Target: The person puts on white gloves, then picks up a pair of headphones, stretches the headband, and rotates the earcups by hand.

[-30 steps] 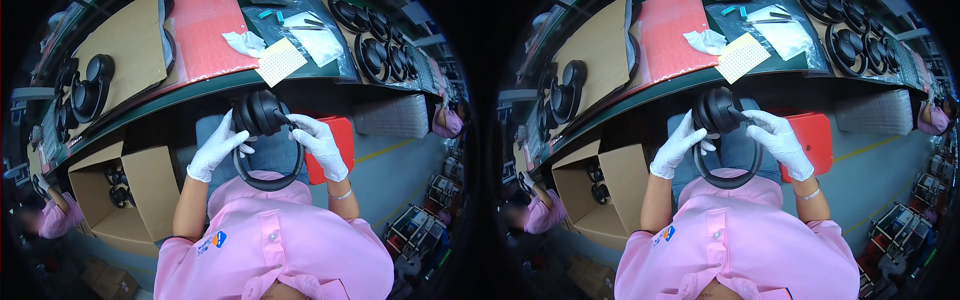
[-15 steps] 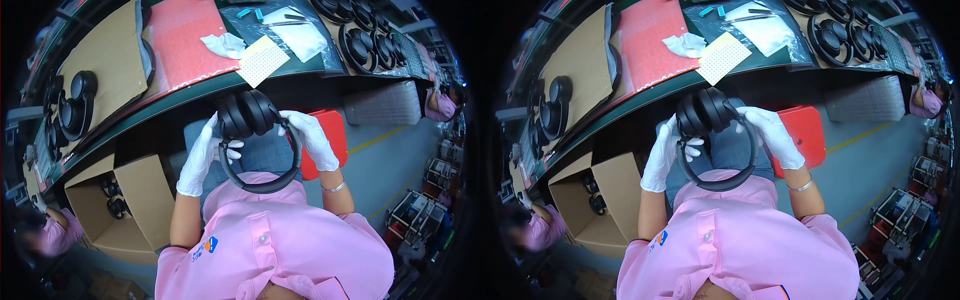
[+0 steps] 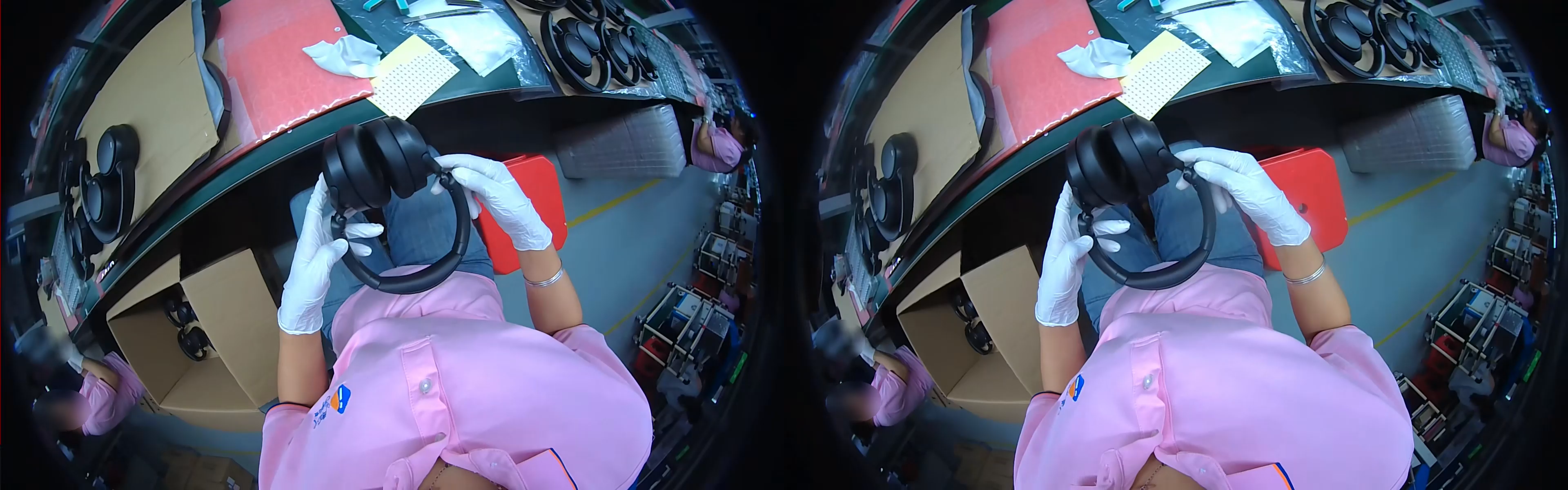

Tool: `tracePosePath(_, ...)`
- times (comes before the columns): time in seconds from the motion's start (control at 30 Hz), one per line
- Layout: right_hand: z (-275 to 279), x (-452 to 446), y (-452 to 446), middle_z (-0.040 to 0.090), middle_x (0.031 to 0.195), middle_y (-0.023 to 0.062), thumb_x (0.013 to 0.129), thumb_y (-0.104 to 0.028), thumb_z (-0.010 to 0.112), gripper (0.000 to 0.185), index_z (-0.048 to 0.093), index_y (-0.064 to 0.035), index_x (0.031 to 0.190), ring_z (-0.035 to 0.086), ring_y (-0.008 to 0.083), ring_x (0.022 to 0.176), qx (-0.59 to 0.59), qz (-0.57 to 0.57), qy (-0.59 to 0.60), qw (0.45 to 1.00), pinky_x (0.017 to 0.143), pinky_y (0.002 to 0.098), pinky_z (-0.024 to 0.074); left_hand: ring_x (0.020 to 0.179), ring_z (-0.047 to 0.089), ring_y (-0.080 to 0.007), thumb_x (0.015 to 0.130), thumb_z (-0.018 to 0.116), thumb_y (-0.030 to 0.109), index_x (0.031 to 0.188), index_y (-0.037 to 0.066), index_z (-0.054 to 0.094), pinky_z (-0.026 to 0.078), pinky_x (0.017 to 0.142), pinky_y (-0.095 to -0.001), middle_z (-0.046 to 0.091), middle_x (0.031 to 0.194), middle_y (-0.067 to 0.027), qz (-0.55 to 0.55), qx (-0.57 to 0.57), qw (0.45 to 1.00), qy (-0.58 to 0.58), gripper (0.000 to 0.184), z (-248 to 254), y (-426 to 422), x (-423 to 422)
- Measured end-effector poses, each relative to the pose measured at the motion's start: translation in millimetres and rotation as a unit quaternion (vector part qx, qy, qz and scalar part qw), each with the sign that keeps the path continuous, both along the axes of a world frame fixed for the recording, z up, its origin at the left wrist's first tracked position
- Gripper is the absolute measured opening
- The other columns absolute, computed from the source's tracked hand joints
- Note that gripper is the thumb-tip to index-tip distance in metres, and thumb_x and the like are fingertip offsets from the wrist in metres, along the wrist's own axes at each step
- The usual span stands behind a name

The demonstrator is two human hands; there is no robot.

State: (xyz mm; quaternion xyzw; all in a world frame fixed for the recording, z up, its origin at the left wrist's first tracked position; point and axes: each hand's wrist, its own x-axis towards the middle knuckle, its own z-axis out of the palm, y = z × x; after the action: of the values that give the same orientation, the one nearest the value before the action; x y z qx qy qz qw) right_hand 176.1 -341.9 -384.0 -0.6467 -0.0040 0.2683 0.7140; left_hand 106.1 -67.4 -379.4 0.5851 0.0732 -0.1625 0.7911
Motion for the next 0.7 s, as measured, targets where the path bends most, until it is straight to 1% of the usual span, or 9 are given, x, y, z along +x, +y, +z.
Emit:
tracePosePath(0.1, -2, 1, 0, 0.073, 0.094, 0.0099, 0.101, -0.021, 0.051, 0.033, 0.065, -0.0017, 0.124, 0.053, 0.0056, 0.054, 0.007, -0.001, 0.001, 1.0, 0.05, 0.0179, 0.0434, 0.104, 0.069, -0.0277, 0.074, 0.043, 0.011, 0.158, 0.008, 0.013, 0.056, 0.079, -0.0292, 0.048, 0.142, -0.0247, 0.009, -0.022, 1.0, -0.008, 0.089, -4, 3, 1)
tracePosePath(0.13, -2, 1, 1, 0.073, 0.094, 0.01, 0.101, -0.021, 0.052, 0.033, 0.065, -0.002, 0.124, 0.054, 0.0057, 0.054, 0.009, -0.002, 0.001, 1.0, 0.051, 0.0178, 0.0438, 0.104, 0.069, -0.0277, 0.074, 0.043, 0.011, 0.158, 0.008, 0.013, 0.056, 0.079, -0.0292, 0.048, 0.142, -0.0247, 0.011, -0.019, 1.0, -0.007, 0.089, -4, 4, 1)
tracePosePath(0.23, -1, 2, 4, 0.073, 0.094, 0.0097, 0.101, -0.021, 0.051, 0.033, 0.064, -0.0022, 0.125, 0.054, 0.0058, 0.054, 0.002, 0.0, -0.006, 1.0, 0.051, 0.0173, 0.0437, 0.106, 0.068, -0.0293, 0.072, 0.047, 0.017, 0.158, 0.006, 0.01, 0.056, 0.081, -0.0301, 0.047, 0.142, -0.0251, 0.005, -0.053, 0.999, 0.006, 0.094, -4, 6, 3)
tracePosePath(0.37, 7, 4, 9, 0.073, 0.094, 0.0093, 0.102, -0.022, 0.051, 0.034, 0.063, -0.0026, 0.127, 0.054, 0.0053, 0.055, -0.014, -0.001, -0.003, 1.0, 0.051, 0.0165, 0.0435, 0.107, 0.067, -0.0303, 0.073, 0.047, 0.019, 0.158, 0.004, 0.006, 0.055, 0.081, -0.0296, 0.046, 0.144, -0.0253, 0.004, -0.071, 0.997, 0.017, 0.095, -3, 10, 3)
tracePosePath(0.43, 8, 4, 14, 0.073, 0.094, 0.0091, 0.102, -0.022, 0.051, 0.034, 0.063, -0.0027, 0.127, 0.053, 0.0049, 0.055, -0.012, 0.006, 0.003, 1.0, 0.051, 0.0162, 0.0433, 0.107, 0.067, -0.0305, 0.074, 0.047, 0.019, 0.158, 0.004, 0.006, 0.055, 0.082, -0.0296, 0.045, 0.144, -0.0254, 0.012, -0.062, 0.998, 0.018, 0.094, -2, 12, 1)
tracePosePath(0.53, 13, 6, 16, 0.072, 0.095, 0.0086, 0.101, -0.022, 0.052, 0.033, 0.064, -0.004, 0.127, 0.053, 0.0035, 0.055, -0.044, 0.007, 0.003, 0.999, 0.051, 0.0154, 0.043, 0.108, 0.067, -0.031, 0.077, 0.047, 0.019, 0.158, 0.004, 0.004, 0.054, 0.083, -0.0297, 0.043, 0.146, -0.0255, 0.006, -0.057, 0.998, 0.014, 0.093, -2, 16, 0)
tracePosePath(0.63, 23, 5, 19, 0.072, 0.098, 0.0082, 0.099, -0.018, 0.055, 0.032, 0.063, -0.0039, 0.127, 0.053, 0.0028, 0.055, -0.066, 0.016, -0.005, 0.998, 0.051, 0.0153, 0.0429, 0.111, 0.065, -0.0296, 0.08, 0.045, 0.01, 0.158, 0.005, 0.003, 0.053, 0.085, -0.0293, 0.041, 0.147, -0.0234, -0.019, -0.073, 0.997, -0.011, 0.089, -6, 19, -2)
tracePosePath(0.67, 27, 4, 19, 0.072, 0.099, 0.008, 0.098, -0.016, 0.057, 0.032, 0.063, -0.0039, 0.127, 0.052, 0.0024, 0.055, -0.078, 0.018, -0.008, 0.997, 0.051, 0.0153, 0.0428, 0.111, 0.065, -0.0296, 0.08, 0.045, 0.01, 0.158, 0.005, 0.003, 0.053, 0.085, -0.0293, 0.041, 0.147, -0.0234, -0.019, -0.073, 0.997, -0.016, 0.089, -4, 19, -2)
tracePosePath(0.7, 29, 4, 19, 0.072, 0.099, 0.008, 0.098, -0.016, 0.057, 0.032, 0.063, -0.0039, 0.127, 0.052, 0.0024, 0.055, -0.077, 0.017, -0.013, 0.997, 0.051, 0.0153, 0.0428, 0.112, 0.064, -0.0293, 0.08, 0.045, 0.007, 0.158, 0.005, 0.004, 0.052, 0.087, -0.0304, 0.042, 0.147, -0.0225, -0.006, -0.06, 0.998, -0.018, 0.088, -3, 18, -2)
